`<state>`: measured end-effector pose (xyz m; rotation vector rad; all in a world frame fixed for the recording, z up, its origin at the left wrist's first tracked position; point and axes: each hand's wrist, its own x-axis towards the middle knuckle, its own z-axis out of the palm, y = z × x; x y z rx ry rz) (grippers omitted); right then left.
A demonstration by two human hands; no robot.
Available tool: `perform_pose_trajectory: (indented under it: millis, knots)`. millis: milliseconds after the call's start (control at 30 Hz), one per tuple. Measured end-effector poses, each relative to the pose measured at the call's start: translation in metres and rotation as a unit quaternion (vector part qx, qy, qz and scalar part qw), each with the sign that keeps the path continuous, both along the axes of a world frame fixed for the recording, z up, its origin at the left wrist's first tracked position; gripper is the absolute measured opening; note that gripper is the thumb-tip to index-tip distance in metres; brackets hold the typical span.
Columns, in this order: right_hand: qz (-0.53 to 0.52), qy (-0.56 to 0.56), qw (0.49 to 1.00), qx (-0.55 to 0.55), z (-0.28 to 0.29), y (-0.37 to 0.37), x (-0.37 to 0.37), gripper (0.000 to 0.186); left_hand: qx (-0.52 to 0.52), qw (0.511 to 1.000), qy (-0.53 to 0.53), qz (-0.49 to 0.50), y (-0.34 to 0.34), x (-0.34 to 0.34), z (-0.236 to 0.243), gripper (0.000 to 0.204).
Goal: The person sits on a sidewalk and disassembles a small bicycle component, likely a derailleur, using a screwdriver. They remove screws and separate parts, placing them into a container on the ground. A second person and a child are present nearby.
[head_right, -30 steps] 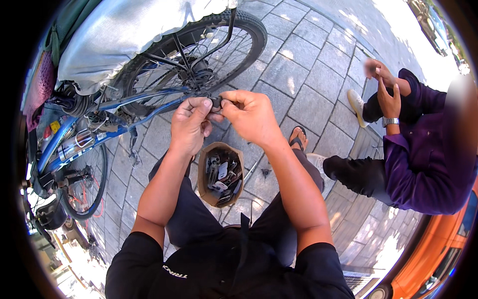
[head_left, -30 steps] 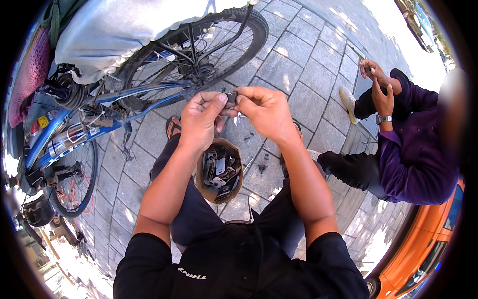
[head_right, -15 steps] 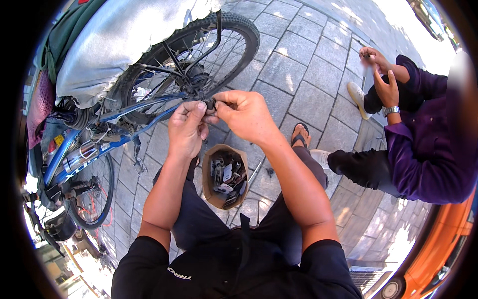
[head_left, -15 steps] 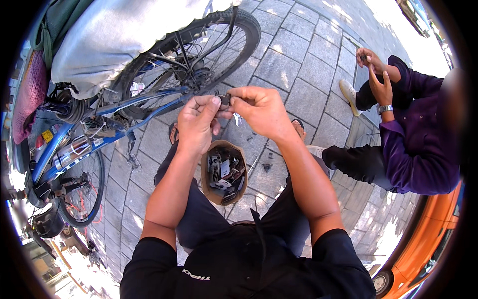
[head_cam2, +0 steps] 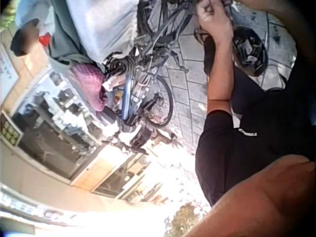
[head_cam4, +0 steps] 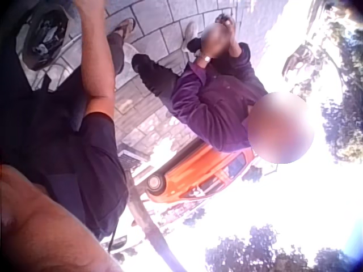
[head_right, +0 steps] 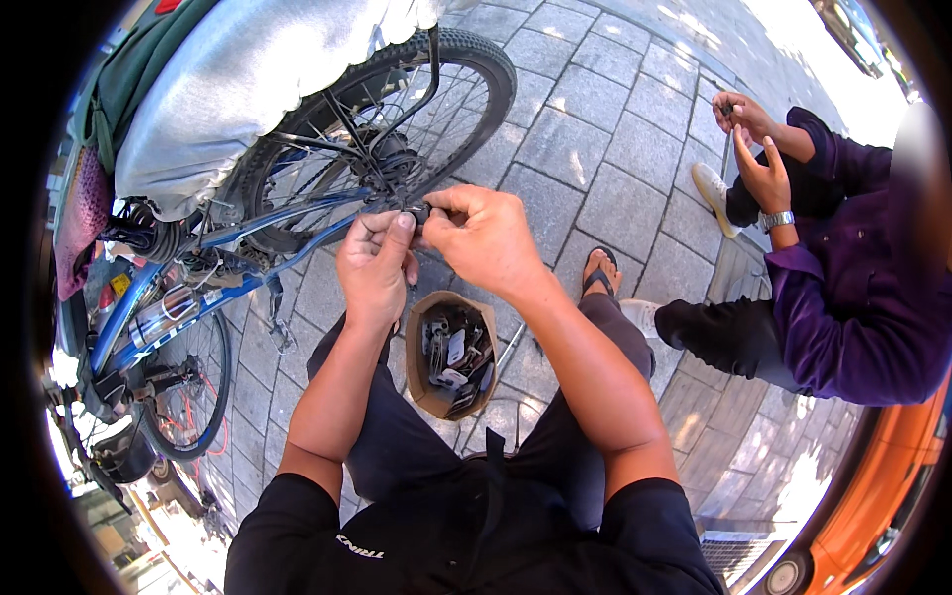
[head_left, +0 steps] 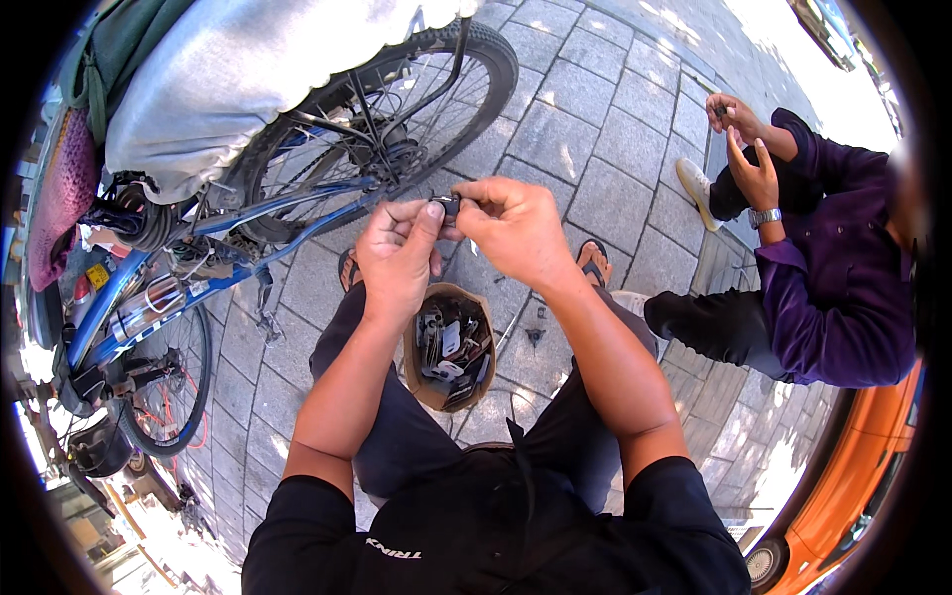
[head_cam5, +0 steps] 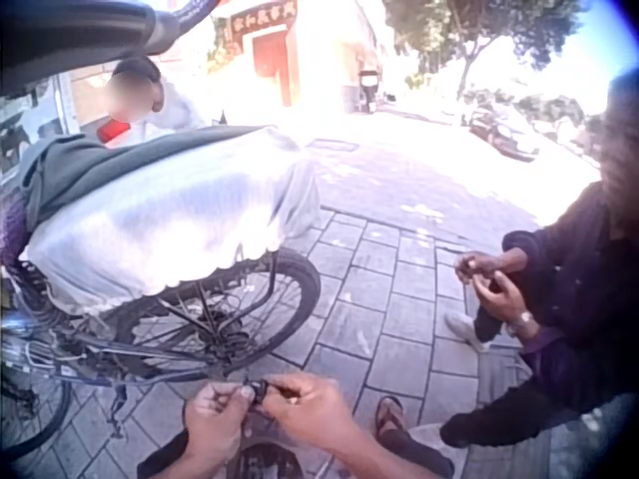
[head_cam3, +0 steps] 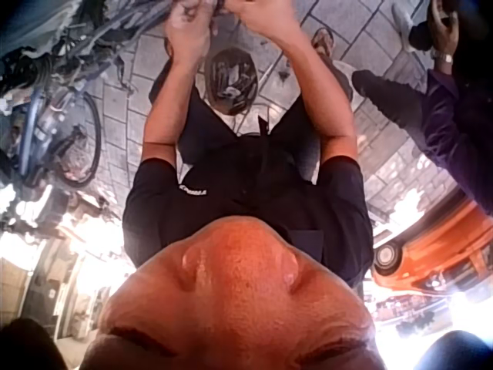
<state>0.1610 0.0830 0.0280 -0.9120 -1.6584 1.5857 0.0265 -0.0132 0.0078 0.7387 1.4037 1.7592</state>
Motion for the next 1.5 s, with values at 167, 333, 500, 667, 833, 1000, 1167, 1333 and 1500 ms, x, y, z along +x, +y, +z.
perform_pose_trajectory:
  millis: [167,333,500,667,833,1000,1167,1333,1500]
  knots:
    - [-0.021,-0.008,1.0,0.015,-0.002,-0.003,-0.002,0.025,0.001,1.0,0.004,-0.002,-0.001,0.002,0.001,0.021]
    - [-0.019,0.008,1.0,-0.019,-0.002,-0.004,-0.005,0.024,-0.001,1.0,-0.021,0.001,0.0,0.002,0.0,0.02]
    - [-0.021,0.008,0.999,-0.031,0.001,-0.006,-0.007,0.022,-0.003,1.0,-0.025,-0.008,0.0,-0.002,-0.004,0.02]
    - [-0.004,0.056,0.998,-0.02,-0.011,-0.002,-0.005,0.019,-0.019,0.996,-0.091,-0.015,0.004,-0.003,0.0,0.022]
    - [0.016,0.047,0.998,-0.048,-0.004,-0.002,-0.002,0.017,-0.032,0.985,-0.166,-0.037,0.004,-0.009,0.0,0.028]
    - [0.038,0.023,0.998,-0.032,-0.014,0.003,0.002,0.02,-0.058,0.978,-0.187,-0.067,0.006,-0.015,0.008,0.039]
    - [0.041,0.004,0.999,0.007,-0.013,0.002,0.002,0.02,-0.048,0.98,-0.181,-0.071,0.005,-0.015,0.004,0.036]
    - [0.043,0.0,0.999,0.007,-0.014,0.003,0.001,0.021,-0.047,0.976,-0.2,-0.069,0.006,-0.017,0.003,0.03]
    - [0.041,0.075,0.996,-0.01,-0.019,0.004,-0.002,0.026,-0.043,0.967,-0.237,-0.088,0.006,-0.02,0.001,0.026]
